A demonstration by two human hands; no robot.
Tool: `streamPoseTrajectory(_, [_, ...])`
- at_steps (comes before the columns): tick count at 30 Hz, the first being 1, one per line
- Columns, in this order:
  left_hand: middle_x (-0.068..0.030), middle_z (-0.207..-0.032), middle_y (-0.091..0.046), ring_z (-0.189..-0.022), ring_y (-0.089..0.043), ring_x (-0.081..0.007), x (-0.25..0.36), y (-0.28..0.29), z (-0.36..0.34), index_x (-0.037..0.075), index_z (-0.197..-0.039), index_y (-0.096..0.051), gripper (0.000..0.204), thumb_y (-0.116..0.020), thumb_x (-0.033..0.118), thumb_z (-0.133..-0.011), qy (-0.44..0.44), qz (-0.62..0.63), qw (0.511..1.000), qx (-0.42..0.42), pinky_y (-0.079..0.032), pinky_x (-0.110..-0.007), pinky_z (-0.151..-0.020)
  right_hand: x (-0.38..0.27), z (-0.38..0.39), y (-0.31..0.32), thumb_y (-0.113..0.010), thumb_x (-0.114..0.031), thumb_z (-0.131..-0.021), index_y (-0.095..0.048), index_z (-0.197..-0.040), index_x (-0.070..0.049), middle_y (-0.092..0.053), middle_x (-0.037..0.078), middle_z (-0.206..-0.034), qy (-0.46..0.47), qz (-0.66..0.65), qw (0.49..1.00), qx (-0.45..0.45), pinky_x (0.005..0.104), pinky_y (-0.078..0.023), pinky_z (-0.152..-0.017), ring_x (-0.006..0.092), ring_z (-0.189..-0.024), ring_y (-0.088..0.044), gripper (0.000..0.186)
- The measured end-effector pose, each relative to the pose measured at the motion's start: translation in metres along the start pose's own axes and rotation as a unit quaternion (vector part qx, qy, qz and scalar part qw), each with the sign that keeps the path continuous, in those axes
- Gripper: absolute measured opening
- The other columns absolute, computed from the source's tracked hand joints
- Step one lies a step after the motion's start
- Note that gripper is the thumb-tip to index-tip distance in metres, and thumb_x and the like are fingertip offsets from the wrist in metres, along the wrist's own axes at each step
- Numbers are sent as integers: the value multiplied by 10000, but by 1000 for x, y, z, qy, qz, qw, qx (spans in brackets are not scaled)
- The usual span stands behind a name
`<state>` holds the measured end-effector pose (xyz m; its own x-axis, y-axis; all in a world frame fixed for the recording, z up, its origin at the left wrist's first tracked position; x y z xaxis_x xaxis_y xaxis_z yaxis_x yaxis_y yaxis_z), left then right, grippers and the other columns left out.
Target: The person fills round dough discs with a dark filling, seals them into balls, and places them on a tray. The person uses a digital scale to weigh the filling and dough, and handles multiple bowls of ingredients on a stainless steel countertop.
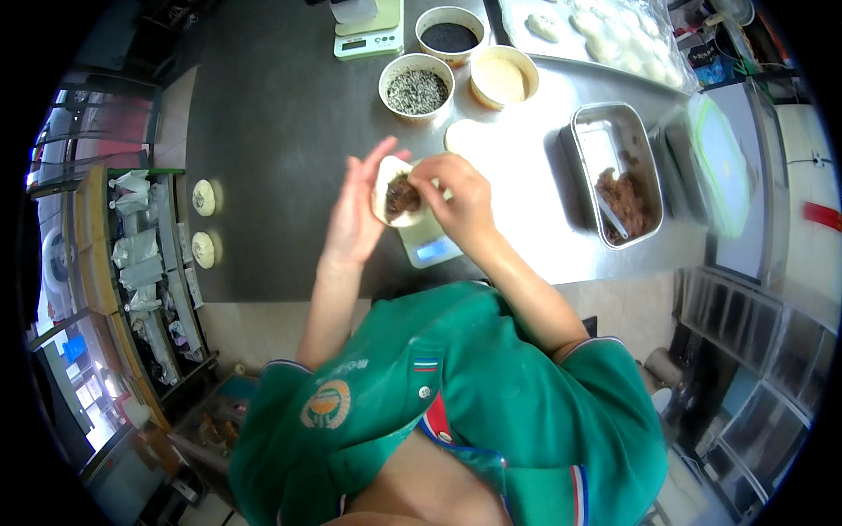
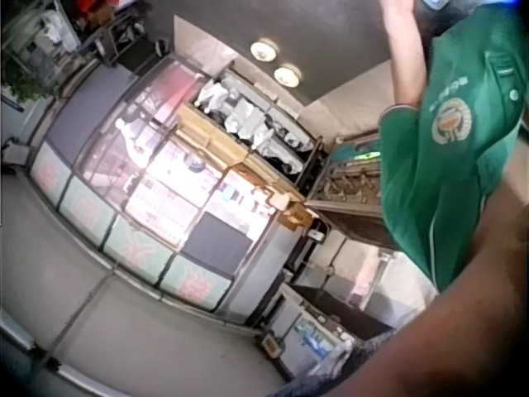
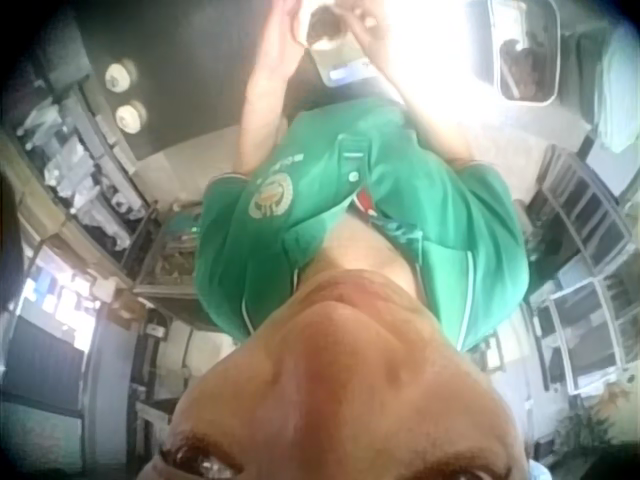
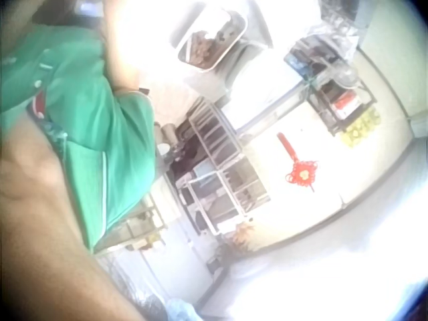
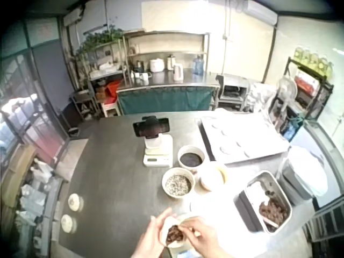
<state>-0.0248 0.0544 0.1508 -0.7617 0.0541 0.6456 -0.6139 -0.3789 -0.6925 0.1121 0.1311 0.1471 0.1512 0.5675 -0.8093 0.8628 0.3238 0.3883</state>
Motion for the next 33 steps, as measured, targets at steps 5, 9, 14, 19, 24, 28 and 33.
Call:
streamPoseTrajectory(5, [-113, -1359, -496, -1246, -500, -204, -25, 3, 7, 39, -1418, -387, 495, -448, 335, -1026, -45, 60, 997, -7, -402, -372, -1064, -7, -10, 1, -728, -10, -771, -690, -875, 6, -642, 97, -803, -140, -9, 990, -26, 279, -503, -617, 214, -681, -626, 112])
streamPoseTrajectory(9, [-84, -1312, -515, -1179, -515, -157, -22, 2, 6, 23, -1380, -425, 402, -514, 103, -996, -128, -173, 977, -12, -421, -315, -1019, -9, -12, 10, -733, -3, -752, -693, -844, -3, -644, 104, -825, -79, -17, 996, -36, 305, -512, -614, 204, -682, -640, 101])
streamPoseTrajectory(14, [-72, -1318, -511, -1168, -507, -136, -20, 1, 1, 18, -1356, -455, 366, -478, 44, -992, -135, -229, 964, -7, -412, -285, -1004, -5, -9, 4, -718, 15, -753, -674, -848, -20, -646, 87, -850, -7, -22, 999, -37, 333, -526, -627, 224, -731, -659, 110])
streamPoseTrajectory(19, [-92, -1414, -448, -1259, -458, -156, -25, 7, 1, 24, -1395, -424, 407, -450, 45, -989, -91, -194, 977, -15, -386, -308, -1040, -11, -6, 0, -694, 18, -764, -660, -881, -33, -619, 102, -847, 31, 10, 999, -24, 352, -520, -614, 264, -707, -634, 132])
streamPoseTrajectory(24, [-104, -1316, -525, -1197, -514, -173, -19, 8, 7, 21, -1350, -476, 425, -358, 304, -1056, -17, -78, 996, -36, -416, -326, -1013, -6, -5, 5, -684, 32, -683, -652, -932, -38, -602, 98, -854, 141, 46, 984, -96, 358, -527, -634, 275, -718, -629, 261])
streamPoseTrajectory(28, [-88, -1242, -567, -1138, -545, -167, -18, 6, 2, 4, -1368, -446, 569, -265, 444, -1056, 14, -136, 990, -11, -432, -347, -969, -13, -4, 4, -697, -6, -680, -675, -880, -46, -634, 88, -890, 196, 85, 968, -134, 340, -548, -619, 250, -747, -654, 205])
streamPoseTrajectory(33, [-142, -1264, -573, -1187, -539, -211, 13, -30, 1, 3, -1388, -430, 666, -211, 523, -1035, -31, -159, 986, -46, -416, -362, -1013, -21, -4, 17, -707, 54, -733, -674, -918, -13, -639, 101, -853, 130, 33, 990, -45, 320, -537, -627, 247, -734, -656, 199])
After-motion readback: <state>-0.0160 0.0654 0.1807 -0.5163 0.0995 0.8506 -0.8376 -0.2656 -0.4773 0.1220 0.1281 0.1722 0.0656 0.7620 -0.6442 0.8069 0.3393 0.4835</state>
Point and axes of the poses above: each hand's wrist, its own z-axis away from the middle knuckle, its own y-axis out of the back of the hand, x = y × z, the point moved 1 cm from there along -z, towards the middle knuckle
